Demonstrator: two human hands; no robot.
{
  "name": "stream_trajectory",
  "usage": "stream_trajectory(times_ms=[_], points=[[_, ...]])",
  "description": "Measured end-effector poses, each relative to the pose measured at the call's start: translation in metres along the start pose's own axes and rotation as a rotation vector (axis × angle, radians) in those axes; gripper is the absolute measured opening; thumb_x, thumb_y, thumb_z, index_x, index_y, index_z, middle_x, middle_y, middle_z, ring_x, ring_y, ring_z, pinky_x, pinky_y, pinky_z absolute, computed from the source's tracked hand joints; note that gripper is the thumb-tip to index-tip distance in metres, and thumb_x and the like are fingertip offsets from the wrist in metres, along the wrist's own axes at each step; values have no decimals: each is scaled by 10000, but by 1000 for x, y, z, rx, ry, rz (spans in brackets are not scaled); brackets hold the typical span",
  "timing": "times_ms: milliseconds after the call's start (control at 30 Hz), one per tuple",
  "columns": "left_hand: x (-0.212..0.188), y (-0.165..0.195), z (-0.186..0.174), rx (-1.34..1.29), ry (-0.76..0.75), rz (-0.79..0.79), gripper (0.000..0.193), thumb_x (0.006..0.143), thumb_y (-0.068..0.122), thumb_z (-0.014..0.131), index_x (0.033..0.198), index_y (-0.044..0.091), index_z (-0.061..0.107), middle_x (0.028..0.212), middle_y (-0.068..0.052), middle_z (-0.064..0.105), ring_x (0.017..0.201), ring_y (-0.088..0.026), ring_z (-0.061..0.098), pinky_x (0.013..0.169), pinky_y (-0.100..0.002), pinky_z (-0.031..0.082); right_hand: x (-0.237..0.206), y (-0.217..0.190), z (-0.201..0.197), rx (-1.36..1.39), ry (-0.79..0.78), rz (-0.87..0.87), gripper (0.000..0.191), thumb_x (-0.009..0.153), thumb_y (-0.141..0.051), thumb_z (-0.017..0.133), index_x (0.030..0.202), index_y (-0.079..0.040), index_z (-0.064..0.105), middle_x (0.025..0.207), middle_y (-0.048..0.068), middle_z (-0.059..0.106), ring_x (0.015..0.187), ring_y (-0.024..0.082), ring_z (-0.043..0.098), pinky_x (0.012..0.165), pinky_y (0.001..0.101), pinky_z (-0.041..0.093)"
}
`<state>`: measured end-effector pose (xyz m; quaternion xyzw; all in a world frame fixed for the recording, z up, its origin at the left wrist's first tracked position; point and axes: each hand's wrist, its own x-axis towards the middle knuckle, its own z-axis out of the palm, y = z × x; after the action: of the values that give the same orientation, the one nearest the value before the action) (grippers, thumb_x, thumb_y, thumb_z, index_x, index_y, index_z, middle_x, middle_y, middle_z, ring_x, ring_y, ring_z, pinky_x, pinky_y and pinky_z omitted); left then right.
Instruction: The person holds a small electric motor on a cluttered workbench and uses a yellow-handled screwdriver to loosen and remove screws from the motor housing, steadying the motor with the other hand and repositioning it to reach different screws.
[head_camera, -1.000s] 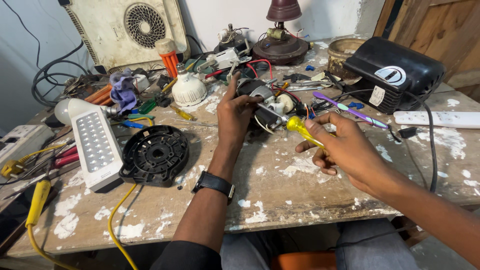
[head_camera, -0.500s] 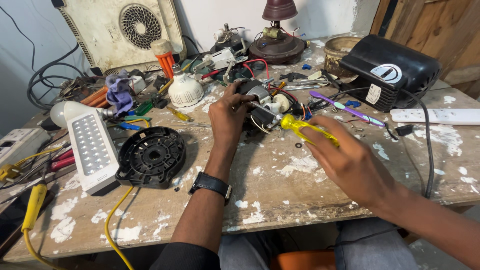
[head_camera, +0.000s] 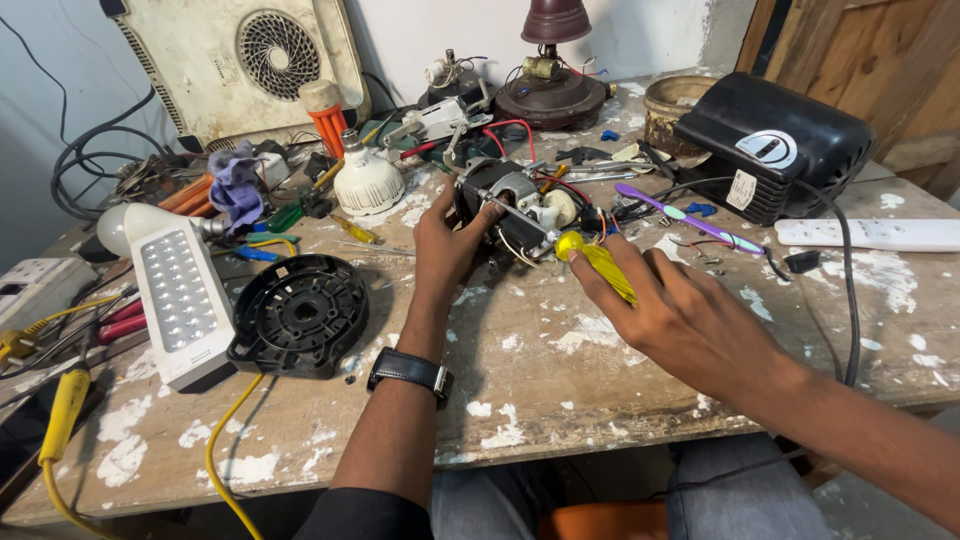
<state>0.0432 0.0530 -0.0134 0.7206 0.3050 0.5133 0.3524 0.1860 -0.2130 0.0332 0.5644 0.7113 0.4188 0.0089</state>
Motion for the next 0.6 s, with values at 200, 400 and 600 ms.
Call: stream_trajectory(times_ms=[200, 400, 600], points=[[6, -8, -1, 59, 17, -3, 845, 735, 342, 914, 1379, -79, 565, 1201, -236, 733, 1030, -232, 750, 867, -351, 592, 4, 3, 3, -52, 54, -89, 642, 792, 84, 611, 1423, -14, 553, 1258, 303, 638, 727, 241, 725, 528, 300, 649], [6, -8, 0, 108, 41, -3, 830, 730, 337, 909, 1358, -91, 576, 1196, -258, 725, 1054, -248, 757, 900, -357, 583, 12, -14, -11, 306, 133, 126, 490, 897, -75, 651, 1379, 4, 600, 1177, 243, 679, 587, 241, 712, 498, 343, 619], [3, -1, 0, 111, 62, 72, 821, 730, 317, 921, 1340, -114, 580, 1189, -274, 708, 1022, -232, 745, 872, -358, 579, 32, -10, -29, 1484, -54, 1028, 310, 1056, -251, 545, 1257, -51, 671, 849, 132, 698, 472, 121, 504, 417, 273, 398]])
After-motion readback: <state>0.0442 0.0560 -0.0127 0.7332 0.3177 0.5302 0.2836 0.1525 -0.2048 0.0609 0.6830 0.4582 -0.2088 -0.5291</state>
